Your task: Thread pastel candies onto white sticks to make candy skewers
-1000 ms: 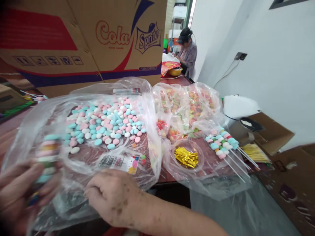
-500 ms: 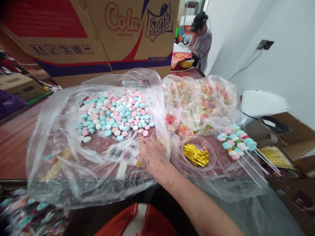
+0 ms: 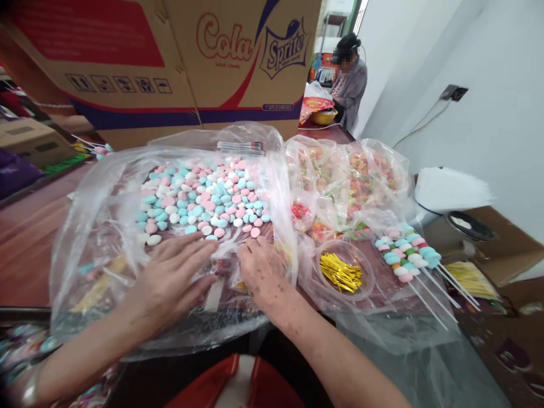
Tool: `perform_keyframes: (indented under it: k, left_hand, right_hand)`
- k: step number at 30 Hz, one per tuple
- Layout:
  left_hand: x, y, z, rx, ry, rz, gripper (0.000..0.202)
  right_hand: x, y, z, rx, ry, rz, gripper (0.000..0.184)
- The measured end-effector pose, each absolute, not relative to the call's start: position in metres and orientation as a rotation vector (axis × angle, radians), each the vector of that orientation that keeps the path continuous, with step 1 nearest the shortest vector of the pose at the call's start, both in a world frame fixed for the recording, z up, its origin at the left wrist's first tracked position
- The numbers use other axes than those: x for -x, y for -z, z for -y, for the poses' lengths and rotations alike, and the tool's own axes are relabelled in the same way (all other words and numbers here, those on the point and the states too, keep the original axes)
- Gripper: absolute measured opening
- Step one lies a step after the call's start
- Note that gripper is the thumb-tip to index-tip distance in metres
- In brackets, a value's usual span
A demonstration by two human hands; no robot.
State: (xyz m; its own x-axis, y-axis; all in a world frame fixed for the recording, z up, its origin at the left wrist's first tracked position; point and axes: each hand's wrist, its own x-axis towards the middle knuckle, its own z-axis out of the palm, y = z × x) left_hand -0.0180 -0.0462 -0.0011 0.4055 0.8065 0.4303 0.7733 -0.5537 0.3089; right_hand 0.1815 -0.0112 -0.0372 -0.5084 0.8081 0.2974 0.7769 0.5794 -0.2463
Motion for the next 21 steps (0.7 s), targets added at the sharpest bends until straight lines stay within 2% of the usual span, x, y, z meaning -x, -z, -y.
perform_keyframes:
  k: [2,5,8,10,13,18,21]
  left_hand:
    - [-0.003,0.003,0.033,-2.643,-0.718,-1.421,0.019]
    - [-0.014,-0.001,0.02,-2.377,-0.646,-1.402,0.022]
    - [-0.013,-0.007,0.015,-1.896,-0.587,-1.264,0.02]
    - [-0.013,-0.01,0.015,-1.73,-0.562,-1.182,0.02]
    - [-0.014,-0.011,0.017,-1.779,-0.577,-1.166,0.021]
    - [-0.017,-0.014,0.018,-1.959,-0.585,-1.18,0.038]
    - [-0.019,-0.017,0.016,-1.958,-0.604,-1.146,0.035]
  right_hand:
    - [-0.185,0.027,0.013,1.216,-0.195,2.376,0.017]
    - [-0.195,0.017,0.016,1.182,-0.494,2.113,0.008]
    - [-0.208,0.014,0.018,1.189,-0.961,1.803,0.015]
    - [-0.214,0.013,0.019,1.157,-1.139,1.722,0.013]
    - [-0.218,0.013,0.023,1.134,-1.039,1.767,0.011]
    - [-0.221,0.014,0.026,1.108,-0.728,1.864,0.031]
    - [-0.222,0.017,0.025,1.082,-0.589,1.85,0.036]
